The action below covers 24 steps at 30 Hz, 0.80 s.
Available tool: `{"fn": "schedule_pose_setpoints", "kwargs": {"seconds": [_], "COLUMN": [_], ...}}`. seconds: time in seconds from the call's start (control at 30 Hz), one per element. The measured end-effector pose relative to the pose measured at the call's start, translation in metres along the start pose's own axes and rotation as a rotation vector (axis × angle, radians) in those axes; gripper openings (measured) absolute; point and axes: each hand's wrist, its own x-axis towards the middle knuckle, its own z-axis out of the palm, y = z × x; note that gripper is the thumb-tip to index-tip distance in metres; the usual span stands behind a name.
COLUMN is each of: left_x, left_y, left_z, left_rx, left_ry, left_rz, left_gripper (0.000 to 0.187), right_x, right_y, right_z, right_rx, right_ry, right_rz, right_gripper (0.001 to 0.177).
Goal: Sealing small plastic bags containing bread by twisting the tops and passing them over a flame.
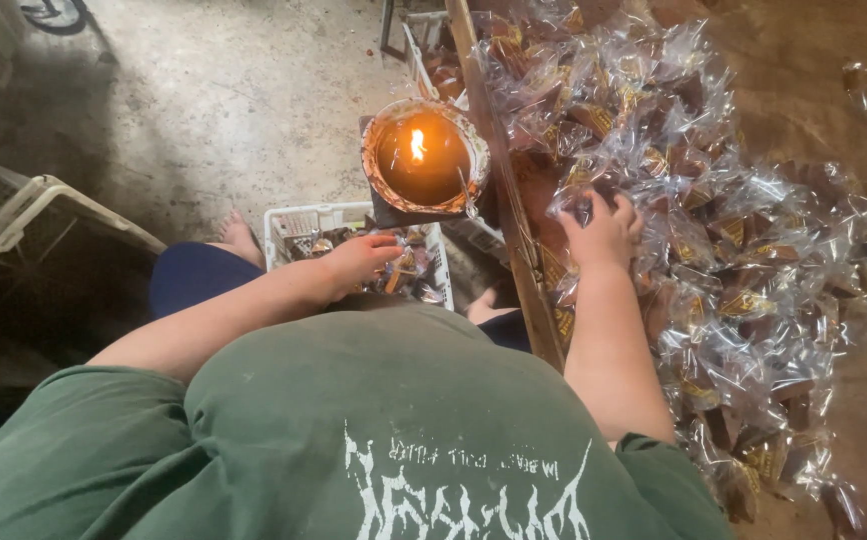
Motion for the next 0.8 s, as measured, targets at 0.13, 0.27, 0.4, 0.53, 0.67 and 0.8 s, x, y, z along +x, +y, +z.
{"fn": "schedule_pose_setpoints", "kwargs": {"seconds": [0.13,0.27,0.4,0.53,0.67,0.8], "left_x": [-0.010,-0.021,-0.027,-0.032,-0.035,-0.025], "left_y": [0.004,0.014,0.017,0.029,0.032,0.026], "left_z": [-0.002,-0.002,0.000,0.009,0.010,0.014], "left_rx": [-0.001,0.011,-0.098,-0.231,-0.567,-0.521], "left_ry": [-0.021,-0.070,-0.065,-0.095,-0.444,-0.362], "left_rz": [0.022,0.043,0.095,0.123,0.204,0.335], "left_gripper": [0.065,0.059,0.054,0.058,0.052,0.025], "right_x": [0.056,0.059,0.014,-0.043,-0.086,-0.076], "right_y": [0.034,0.044,0.000,-0.059,-0.089,-0.097], "right_z": [0.064,0.072,0.032,-0.010,-0.011,0.039], "right_rx": [-0.079,0.187,0.721,0.967,1.214,1.326], "right_ry": [0.077,0.557,0.700,0.557,-0.051,-0.328], "right_rz": [-0.065,-0.315,-0.510,-0.755,-0.763,-0.505], "right_gripper": [0.044,0.016,0.007,0.011,0.009,0.013]}}
